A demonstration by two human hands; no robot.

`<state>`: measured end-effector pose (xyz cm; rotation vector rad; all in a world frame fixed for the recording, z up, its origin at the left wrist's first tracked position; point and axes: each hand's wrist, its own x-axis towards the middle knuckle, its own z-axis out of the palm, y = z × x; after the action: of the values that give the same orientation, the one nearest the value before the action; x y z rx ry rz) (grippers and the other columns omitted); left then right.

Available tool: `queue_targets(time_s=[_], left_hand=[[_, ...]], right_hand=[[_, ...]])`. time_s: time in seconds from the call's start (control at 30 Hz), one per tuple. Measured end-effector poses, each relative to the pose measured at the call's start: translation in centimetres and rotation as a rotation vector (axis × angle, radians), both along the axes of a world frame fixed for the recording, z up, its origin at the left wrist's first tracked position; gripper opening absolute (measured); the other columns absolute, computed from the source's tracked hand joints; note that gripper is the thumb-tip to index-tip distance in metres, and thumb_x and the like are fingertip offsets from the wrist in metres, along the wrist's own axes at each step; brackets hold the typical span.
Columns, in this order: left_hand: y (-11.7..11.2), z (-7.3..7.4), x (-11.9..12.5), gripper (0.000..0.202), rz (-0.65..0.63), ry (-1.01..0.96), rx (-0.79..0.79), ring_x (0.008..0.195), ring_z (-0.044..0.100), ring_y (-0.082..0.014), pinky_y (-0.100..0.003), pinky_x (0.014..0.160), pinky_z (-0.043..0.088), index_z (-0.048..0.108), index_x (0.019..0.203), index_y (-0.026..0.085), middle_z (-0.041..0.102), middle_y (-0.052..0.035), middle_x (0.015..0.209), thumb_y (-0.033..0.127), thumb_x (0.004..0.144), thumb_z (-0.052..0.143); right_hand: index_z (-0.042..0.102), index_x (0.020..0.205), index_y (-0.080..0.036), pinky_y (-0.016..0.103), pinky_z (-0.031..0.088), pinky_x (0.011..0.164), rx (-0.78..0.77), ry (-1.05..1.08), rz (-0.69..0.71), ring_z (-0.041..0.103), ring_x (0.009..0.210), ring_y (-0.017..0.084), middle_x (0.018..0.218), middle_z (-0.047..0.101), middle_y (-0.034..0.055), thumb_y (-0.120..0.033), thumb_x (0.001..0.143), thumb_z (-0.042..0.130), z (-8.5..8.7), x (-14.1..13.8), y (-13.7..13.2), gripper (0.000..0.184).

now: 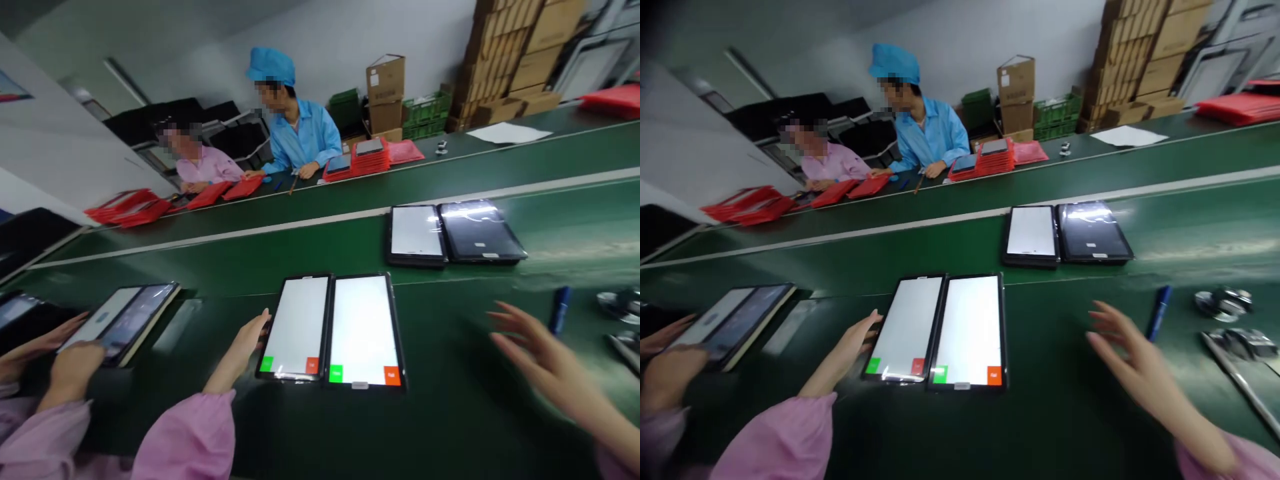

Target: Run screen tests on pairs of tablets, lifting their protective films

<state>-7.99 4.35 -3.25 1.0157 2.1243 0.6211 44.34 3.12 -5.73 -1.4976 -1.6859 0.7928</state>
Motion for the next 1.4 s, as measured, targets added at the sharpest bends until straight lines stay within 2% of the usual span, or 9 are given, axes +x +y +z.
queue_targets(time_s=[0.07,0.2,0.43,0.67,0.9,1.03,1.13,1.23,1.4], left_hand=[[1.0,0.2,2.9,0.077,-0.042,-0.072,-0.023,0.099,0.070,-0.0299,-0.034,0.072,0.055,0.071,0.104,0.021,0.075,-0.0151,0.117,0.088,0.068,0.061],[2.1,0.6,7.2,0.073,-0.110,-0.165,-0.066,0.098,0.066,-0.0237,-0.028,0.070,0.050,0.067,0.126,0.024,0.073,-0.0120,0.122,0.076,0.075,0.068],[0.7,-0.9,13.4,0.071,-0.158,-0.366,-0.069,0.093,0.072,-0.0274,-0.032,0.070,0.055,0.070,0.117,0.017,0.077,-0.0143,0.109,0.067,0.067,0.079],[0.3,-1.6,15.8,0.076,-0.235,-0.337,-0.021,0.084,0.072,-0.0315,-0.036,0.068,0.058,0.071,0.100,0.018,0.075,-0.0071,0.080,0.080,0.055,0.078],[1.1,0.1,14.4,0.085,-0.462,0.046,-0.205,0.071,0.070,-0.0313,-0.041,0.068,0.057,0.072,0.113,0.017,0.076,-0.0090,0.080,0.088,0.069,0.057],[-2.4,0.3,15.7,0.070,-0.563,0.621,0.198,0.087,0.072,-0.0407,-0.055,0.081,0.058,0.071,0.127,0.014,0.077,-0.0175,0.092,0.070,0.094,0.045],[-6.0,-0.4,19.8,0.049,-0.926,0.574,0.553,0.098,0.075,-0.0315,-0.058,0.112,0.048,0.070,0.129,0.026,0.079,-0.0094,0.101,0.060,0.103,0.048],[-8.4,-1.6,24.7,0.041,-1.274,0.451,0.803,0.110,0.073,-0.0240,-0.058,0.134,0.012,0.069,0.121,0.023,0.077,-0.0048,0.106,0.057,0.104,0.052],[-10.0,-3.3,28.9,0.006,-1.191,0.506,0.913,0.113,0.071,-0.0194,-0.057,0.135,0.007,0.066,0.095,0.021,0.074,-0.0022,0.100,0.021,0.100,0.064]], right_hand=[[0.062,0.142,-0.025,0.046,0.066,0.089,-0.344,0.196,0.123,0.074,0.107,0.034,0.124,0.073,0.0176,-0.078,0.082,0.071,-0.8,-2.3,1.4,0.079],[0.056,0.152,-0.023,0.042,0.066,0.089,-0.566,0.271,0.073,0.073,0.113,0.030,0.140,0.068,0.0141,-0.073,0.091,0.061,-1.6,-4.7,4.0,0.079],[0.061,0.147,-0.028,0.042,0.063,0.094,-0.702,0.169,-0.106,0.066,0.129,0.034,0.142,0.067,0.0130,-0.073,0.088,0.064,-0.5,1.6,2.7,0.074],[0.074,0.126,-0.021,0.039,0.066,0.073,-0.579,-0.097,-0.131,0.076,0.096,0.030,0.129,0.074,0.0143,-0.067,0.088,0.058,0.6,5.9,0.3,0.062],[0.073,0.126,-0.019,0.066,0.042,0.112,-0.072,-0.447,-0.208,0.059,0.122,0.042,0.132,0.066,0.0192,-0.041,0.092,0.051,-0.4,9.6,3.1,0.046],[0.077,0.109,-0.022,0.065,0.049,0.095,0.064,-0.545,-0.181,0.062,0.106,0.041,0.115,0.072,0.0177,-0.031,0.089,0.052,-1.0,11.3,2.8,0.033],[0.078,0.110,-0.023,0.062,0.052,0.092,0.144,-0.554,-0.126,0.063,0.107,0.040,0.116,0.073,0.0167,-0.035,0.095,0.053,-0.7,10.5,3.4,0.031],[0.077,0.117,-0.024,0.050,0.056,0.095,0.175,-0.494,0.012,0.068,0.107,0.033,0.118,0.075,0.0123,-0.041,0.099,0.056,-0.7,8.1,6.0,0.033],[0.077,0.089,-0.022,0.039,0.059,0.083,0.216,-0.391,0.115,0.073,0.092,0.025,0.097,0.078,0.0065,-0.040,0.099,0.063,-1.9,5.1,10.1,0.025]])
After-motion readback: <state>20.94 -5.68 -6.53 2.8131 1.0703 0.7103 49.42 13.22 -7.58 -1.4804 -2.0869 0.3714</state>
